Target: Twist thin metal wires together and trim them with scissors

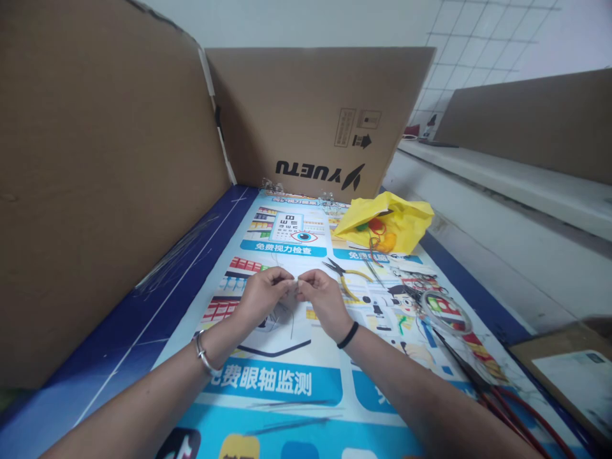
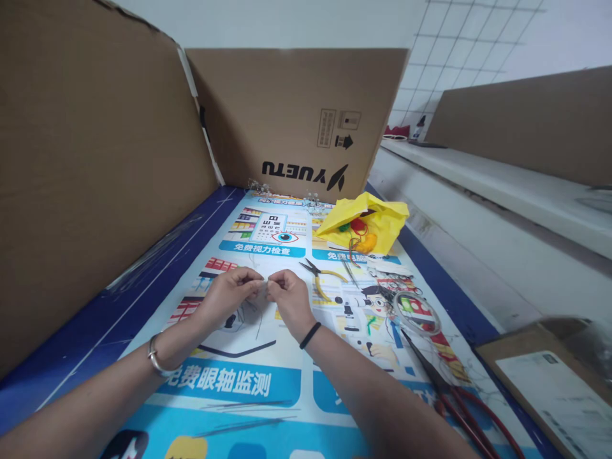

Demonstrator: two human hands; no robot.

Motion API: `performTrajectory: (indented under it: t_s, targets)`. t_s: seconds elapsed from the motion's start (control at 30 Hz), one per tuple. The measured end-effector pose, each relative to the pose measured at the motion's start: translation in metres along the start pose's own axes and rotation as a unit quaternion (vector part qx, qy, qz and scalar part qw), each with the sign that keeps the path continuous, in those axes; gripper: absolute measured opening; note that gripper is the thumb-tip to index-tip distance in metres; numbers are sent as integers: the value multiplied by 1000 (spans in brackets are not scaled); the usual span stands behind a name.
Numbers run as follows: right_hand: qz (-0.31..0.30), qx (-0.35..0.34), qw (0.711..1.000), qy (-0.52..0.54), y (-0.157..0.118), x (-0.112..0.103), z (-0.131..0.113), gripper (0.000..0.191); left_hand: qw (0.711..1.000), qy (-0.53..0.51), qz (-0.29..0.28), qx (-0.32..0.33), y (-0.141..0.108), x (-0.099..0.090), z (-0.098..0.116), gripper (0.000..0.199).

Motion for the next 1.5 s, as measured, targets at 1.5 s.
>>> performTrajectory:
  t_s: [1.5]
  targets:
    - [-74, 17, 992, -98, -5, 5, -3, 19, 983, 101, -152, -31, 21, -48, -11, 15]
Point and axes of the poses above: each hand's wrist, its own y-axis towards the middle knuckle, its own x-axis out of the palm, z = x × y, the point moved 4 cm from there along y, towards the middle knuckle, and after that the axes turned 11 degrees about x, right-handed, at the moved point
